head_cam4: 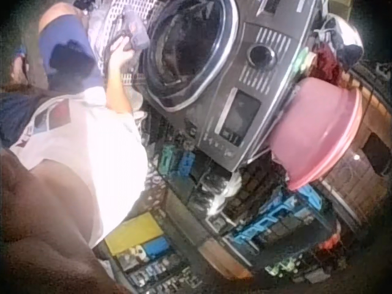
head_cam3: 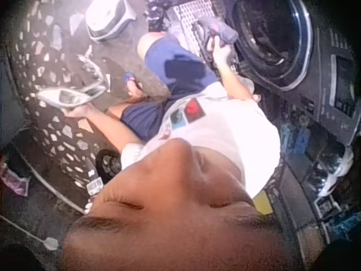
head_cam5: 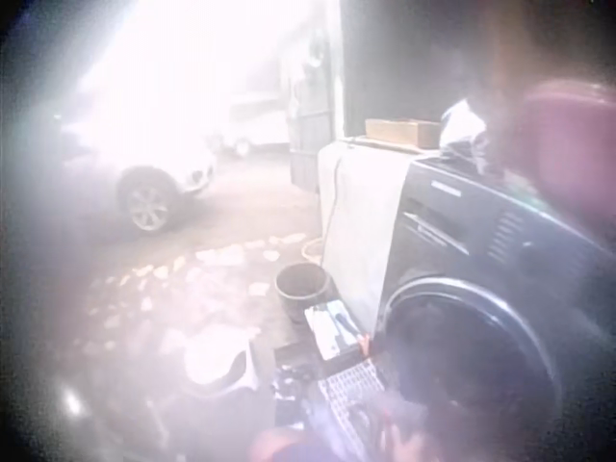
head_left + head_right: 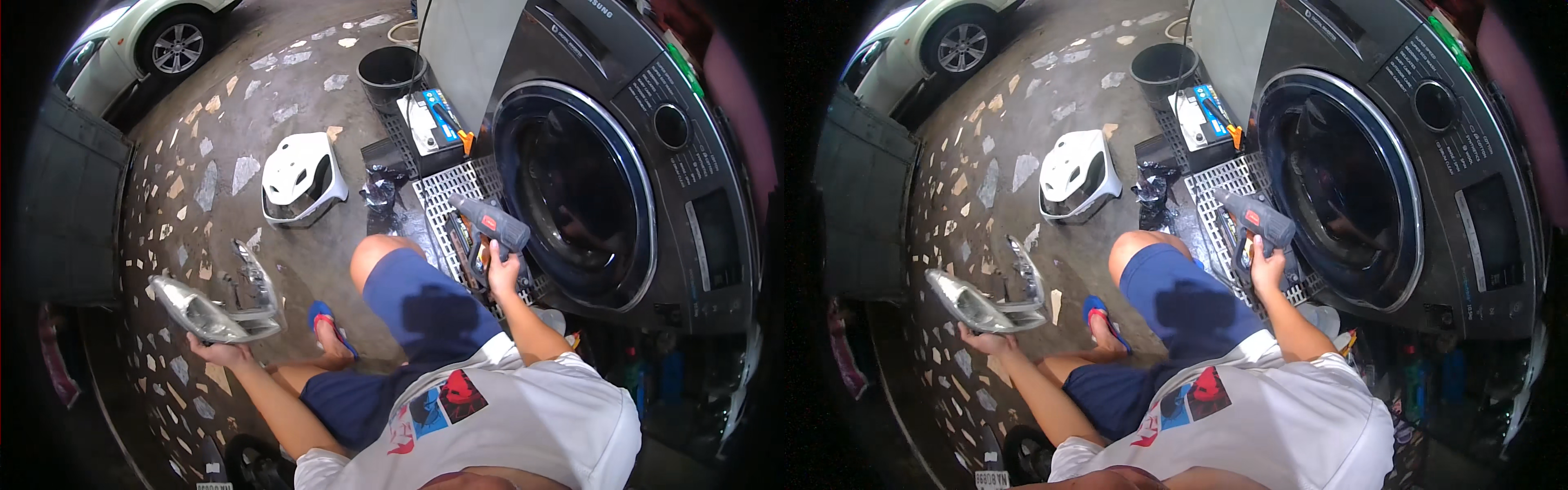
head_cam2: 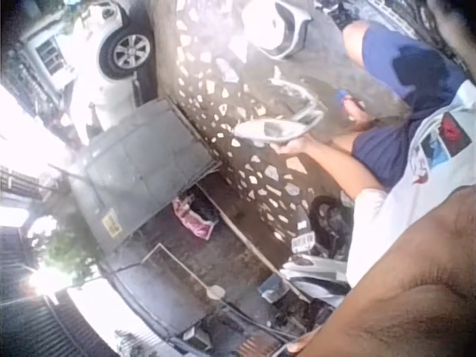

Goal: The person uses a screwdriver to pry components apart and handles a motorcycle headlight assembly, then applies heat with a heat gun to various parts of the headlight housing.

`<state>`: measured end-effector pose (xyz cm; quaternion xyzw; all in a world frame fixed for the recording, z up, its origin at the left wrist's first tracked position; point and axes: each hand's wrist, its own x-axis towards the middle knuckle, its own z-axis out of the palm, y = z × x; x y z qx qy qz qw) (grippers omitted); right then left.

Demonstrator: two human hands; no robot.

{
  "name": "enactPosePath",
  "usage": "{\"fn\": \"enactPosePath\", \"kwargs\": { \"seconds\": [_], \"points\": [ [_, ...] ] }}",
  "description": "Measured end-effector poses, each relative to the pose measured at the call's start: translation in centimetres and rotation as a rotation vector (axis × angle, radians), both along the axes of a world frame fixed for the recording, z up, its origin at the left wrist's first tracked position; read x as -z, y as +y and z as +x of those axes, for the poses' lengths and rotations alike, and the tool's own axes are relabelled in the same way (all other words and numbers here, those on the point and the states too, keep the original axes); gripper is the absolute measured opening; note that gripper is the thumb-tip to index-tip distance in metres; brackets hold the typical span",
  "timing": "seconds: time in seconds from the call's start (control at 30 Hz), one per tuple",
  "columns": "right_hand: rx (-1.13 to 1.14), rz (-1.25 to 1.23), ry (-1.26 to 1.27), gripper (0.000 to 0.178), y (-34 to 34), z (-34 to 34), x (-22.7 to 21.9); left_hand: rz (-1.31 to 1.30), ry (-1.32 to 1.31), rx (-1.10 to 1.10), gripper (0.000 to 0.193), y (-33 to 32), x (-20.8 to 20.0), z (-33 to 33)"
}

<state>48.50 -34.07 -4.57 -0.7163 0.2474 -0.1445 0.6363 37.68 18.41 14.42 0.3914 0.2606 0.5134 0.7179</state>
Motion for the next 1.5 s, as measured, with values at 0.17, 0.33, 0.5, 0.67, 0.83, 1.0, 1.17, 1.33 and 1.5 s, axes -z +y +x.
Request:
{"fn": "enactPosePath", "kwargs": {
  "seconds": [0.17,0.33,0.5,0.67,0.83,1.0,1.17,1.33,1.5],
  "points": [
    [0.162,0.333,0.133,0.048,0.0,0.2,6.3,-0.037,0.034,0.205,0.052,-1.9,5.1,-1.1],
    [0.201,0.502,0.26,0.059,2.3,1.9,8.2,-0.124,-0.023,0.27,0.049,-2.2,7.5,-2.3],
    [0.08,0.027,0.247,0.04,0.4,1.2,9.7,-0.031,-0.021,0.174,0.047,-3.9,6.4,0.0],
    [0.099,-0.004,0.318,0.035,-0.6,0.1,8.0,-0.155,-0.215,0.315,0.052,-3.5,6.0,-1.2],
    [0.218,-0.079,0.436,0.06,-3.1,0.7,7.3,-0.316,-0.327,0.166,0.052,-4.0,4.6,-0.6],
    [0.223,-0.181,0.765,0.071,1.2,0.6,1.8,-0.229,-0.275,0.208,0.059,-5.0,3.2,-3.9],
    [0.212,0.247,0.446,0.049,-0.7,1.2,3.2,-0.323,-0.351,0.312,0.055,-9.8,3.6,-3.7],
    [-0.475,0.294,0.252,0.029,5.5,0.2,-5.9,-0.648,-0.396,0.31,0.057,-15.1,1.9,-7.3],
    [-0.963,0.061,-0.157,0.043,11.5,0.9,-14.9,-0.391,-0.277,0.37,0.064,-17.0,3.1,-9.9]
  ]
}}
